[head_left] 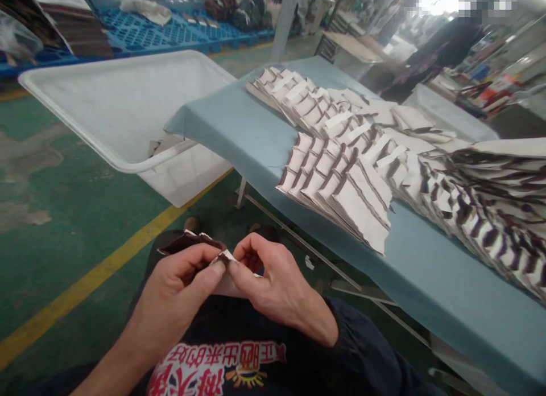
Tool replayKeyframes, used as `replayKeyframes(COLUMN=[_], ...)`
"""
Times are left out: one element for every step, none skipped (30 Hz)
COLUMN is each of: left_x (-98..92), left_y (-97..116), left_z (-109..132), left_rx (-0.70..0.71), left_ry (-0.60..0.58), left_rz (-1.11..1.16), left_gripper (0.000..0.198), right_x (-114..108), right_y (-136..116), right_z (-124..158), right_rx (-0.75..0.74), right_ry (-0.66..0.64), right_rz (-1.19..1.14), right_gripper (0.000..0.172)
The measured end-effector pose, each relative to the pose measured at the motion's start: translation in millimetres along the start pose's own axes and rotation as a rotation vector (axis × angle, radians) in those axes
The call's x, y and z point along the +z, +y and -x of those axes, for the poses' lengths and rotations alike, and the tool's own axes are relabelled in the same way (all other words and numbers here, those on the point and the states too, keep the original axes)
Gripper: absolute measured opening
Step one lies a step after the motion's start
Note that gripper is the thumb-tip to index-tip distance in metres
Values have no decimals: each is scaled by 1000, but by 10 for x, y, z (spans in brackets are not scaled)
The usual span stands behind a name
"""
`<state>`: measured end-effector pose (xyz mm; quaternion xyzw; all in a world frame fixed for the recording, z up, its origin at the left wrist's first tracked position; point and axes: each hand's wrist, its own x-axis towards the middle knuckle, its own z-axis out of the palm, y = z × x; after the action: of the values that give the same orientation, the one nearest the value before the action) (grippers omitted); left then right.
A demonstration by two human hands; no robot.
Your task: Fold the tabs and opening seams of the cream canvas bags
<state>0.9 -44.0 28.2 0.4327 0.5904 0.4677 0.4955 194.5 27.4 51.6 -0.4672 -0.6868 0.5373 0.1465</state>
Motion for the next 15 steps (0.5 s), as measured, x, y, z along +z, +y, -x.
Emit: replayKeyframes(left_x=[-10, -24, -40, -56, -69, -78, -85, -90, -94, -100, -107, -116, -127, -137, -145], left_y=[-14, -36, -62, -88, -110, -125, -134, -137, -137, -137, -139, -143, -151, -161, -173], left_z=[7, 16, 28, 39, 49, 56, 60, 60, 58, 54, 49, 45, 43, 43, 45], left_rx=[5, 7, 10, 14, 18, 20, 21, 22, 23, 27, 34, 47, 64, 80, 93], left_ry=[16, 28, 33, 31, 26, 19, 15, 16, 16, 18, 22, 20, 22, 24, 30], left_rz=[7, 15, 23, 29, 33, 30, 21, 9, -8, -27, -51, -83, -120, -159, -196], left_gripper=[32, 31, 30, 29, 28, 29, 29, 31, 33, 35, 38, 40, 41, 41, 41], right_x=[17, 32, 46, 61, 79, 100, 124, 149, 174, 197, 216, 230, 240, 246, 249], right_y=[9, 16, 21, 24, 28, 33, 41, 51, 63, 79, 95, 112, 128, 141, 151], right_z=[6, 15, 27, 41, 55, 68, 80, 89, 97, 104, 110, 115, 120, 124, 127], right_rx=[14, 22, 23, 20, 15, 10, 7, 3, -5, -17, -32, -49, -67, -88, -111], right_ry=[-14, -26, -33, -33, -24, -14, -3, 11, 25, 43, 62, 80, 97, 110, 120], right_rz=[-35, -68, -90, -99, -98, -93, -88, -83, -76, -67, -51, -26, 9, 52, 99], right_gripper=[21, 20, 18, 16, 14, 14, 14, 15, 15, 15, 15, 14, 13, 13, 13])
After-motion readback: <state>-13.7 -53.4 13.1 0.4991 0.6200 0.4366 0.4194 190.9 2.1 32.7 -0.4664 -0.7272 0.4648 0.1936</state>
